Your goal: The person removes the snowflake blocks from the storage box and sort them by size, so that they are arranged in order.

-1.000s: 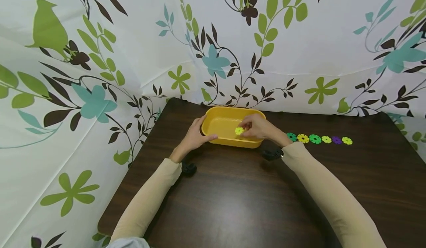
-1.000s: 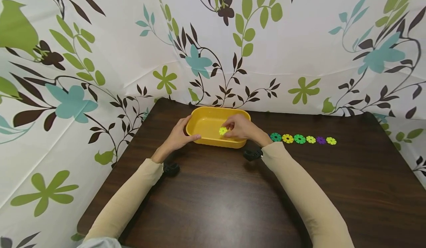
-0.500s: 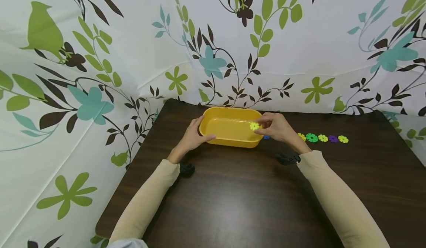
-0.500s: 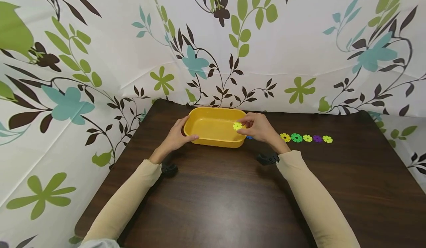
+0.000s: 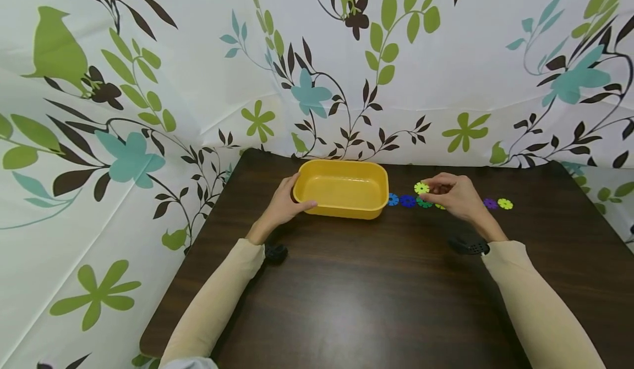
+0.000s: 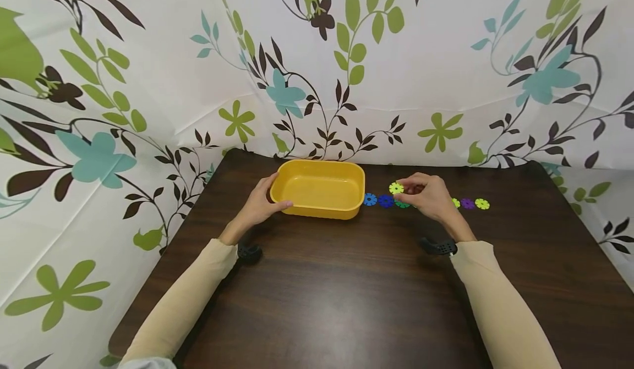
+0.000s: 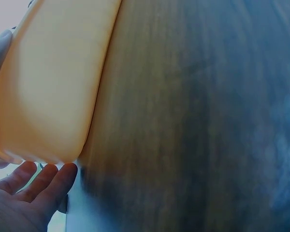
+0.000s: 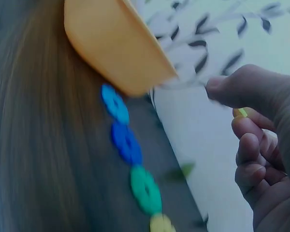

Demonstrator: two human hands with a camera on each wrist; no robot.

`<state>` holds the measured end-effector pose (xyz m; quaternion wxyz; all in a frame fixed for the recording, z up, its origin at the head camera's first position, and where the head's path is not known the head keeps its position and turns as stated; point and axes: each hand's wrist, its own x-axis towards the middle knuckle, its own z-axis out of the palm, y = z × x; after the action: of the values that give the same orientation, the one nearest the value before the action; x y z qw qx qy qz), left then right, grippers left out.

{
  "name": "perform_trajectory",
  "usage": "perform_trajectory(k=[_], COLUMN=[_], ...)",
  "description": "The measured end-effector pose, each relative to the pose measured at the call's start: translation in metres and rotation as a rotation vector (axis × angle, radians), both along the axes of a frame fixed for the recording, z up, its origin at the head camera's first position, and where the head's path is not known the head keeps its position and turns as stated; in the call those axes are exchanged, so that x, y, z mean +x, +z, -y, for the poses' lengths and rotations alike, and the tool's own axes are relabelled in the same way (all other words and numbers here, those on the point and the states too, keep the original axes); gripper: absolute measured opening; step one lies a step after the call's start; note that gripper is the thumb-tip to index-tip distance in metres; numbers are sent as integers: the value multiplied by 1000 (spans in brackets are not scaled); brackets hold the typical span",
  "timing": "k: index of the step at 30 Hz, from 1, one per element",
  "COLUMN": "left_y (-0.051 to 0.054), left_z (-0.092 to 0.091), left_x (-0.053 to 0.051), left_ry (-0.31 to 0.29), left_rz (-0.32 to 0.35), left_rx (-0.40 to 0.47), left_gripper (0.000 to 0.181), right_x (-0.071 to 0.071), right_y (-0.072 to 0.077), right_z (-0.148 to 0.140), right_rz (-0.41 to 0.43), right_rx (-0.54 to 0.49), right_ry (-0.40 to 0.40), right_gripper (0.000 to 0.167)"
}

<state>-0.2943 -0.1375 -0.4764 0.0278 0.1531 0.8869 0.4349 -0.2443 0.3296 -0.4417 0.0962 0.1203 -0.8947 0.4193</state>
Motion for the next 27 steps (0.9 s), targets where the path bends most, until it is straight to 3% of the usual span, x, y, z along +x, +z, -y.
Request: perform_trajectory(k=[7,20,27], left_y=[-2,-4,-3], left_z=[1,1,1], left_x=[0,0,-1], left_ry=[4,5,3], left_rz=[9,10,11], left_rx=[1,2,5], left_gripper=[116,114,114], right_x=[15,37,44], right_y=[-14,-39,-44], right_z=[-53,-148,-178], right_rz=[1,96,184], right_rx=[36,112,155], right_ry=[-126,-429,-498], right_gripper=[33,50,61])
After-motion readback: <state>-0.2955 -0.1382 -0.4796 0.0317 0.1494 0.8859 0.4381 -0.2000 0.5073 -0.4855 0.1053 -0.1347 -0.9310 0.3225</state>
